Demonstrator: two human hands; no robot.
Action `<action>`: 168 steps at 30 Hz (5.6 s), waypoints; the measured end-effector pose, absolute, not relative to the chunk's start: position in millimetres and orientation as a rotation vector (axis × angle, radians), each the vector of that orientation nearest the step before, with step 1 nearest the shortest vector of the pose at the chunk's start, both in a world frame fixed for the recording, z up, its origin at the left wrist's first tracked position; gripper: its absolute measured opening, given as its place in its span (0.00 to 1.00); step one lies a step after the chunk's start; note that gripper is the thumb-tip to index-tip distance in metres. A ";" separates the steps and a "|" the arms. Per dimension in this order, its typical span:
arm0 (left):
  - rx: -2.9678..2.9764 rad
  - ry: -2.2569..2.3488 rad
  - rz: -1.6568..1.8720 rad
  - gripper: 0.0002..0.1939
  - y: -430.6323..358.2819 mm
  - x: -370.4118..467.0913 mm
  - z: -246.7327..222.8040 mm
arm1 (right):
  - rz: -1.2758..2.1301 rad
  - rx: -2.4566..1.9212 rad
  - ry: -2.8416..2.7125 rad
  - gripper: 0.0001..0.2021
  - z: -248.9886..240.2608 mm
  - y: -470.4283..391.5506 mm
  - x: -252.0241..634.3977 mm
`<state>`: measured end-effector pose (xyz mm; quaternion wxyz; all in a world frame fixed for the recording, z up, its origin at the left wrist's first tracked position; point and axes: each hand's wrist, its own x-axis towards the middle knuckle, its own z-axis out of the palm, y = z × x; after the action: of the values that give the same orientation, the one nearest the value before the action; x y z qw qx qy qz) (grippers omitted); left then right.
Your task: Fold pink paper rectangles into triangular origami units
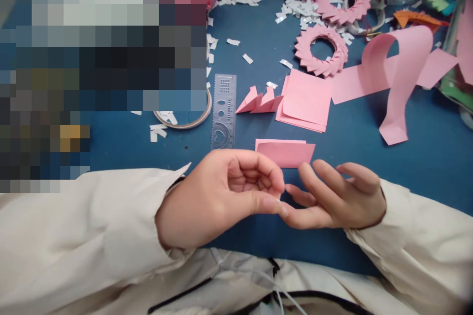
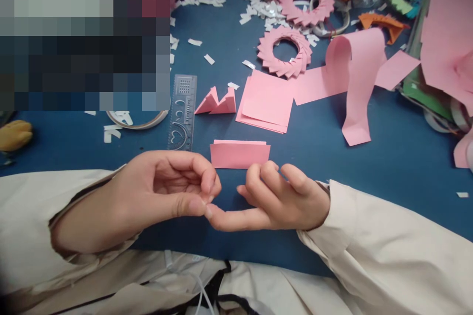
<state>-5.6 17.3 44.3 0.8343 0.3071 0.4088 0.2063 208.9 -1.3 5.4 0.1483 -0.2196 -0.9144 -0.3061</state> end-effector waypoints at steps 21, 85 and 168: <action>0.605 1.002 0.459 0.05 26.5 -9.0 41.7 | -0.564 -0.571 -2.630 0.18 10.4 6.8 212.0; 0.948 1.118 0.529 0.03 28.9 2.4 46.4 | -0.898 -0.612 -2.795 0.22 12.8 -8.0 205.0; 3.094 0.426 0.274 0.16 33.1 -11.2 20.6 | -0.097 -0.490 -2.750 0.11 11.1 13.7 213.9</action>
<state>-11.2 33.1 20.6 0.0030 0.9869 0.1359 0.0873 213.9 13.7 11.1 0.1724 -0.1727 -0.9692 -0.0343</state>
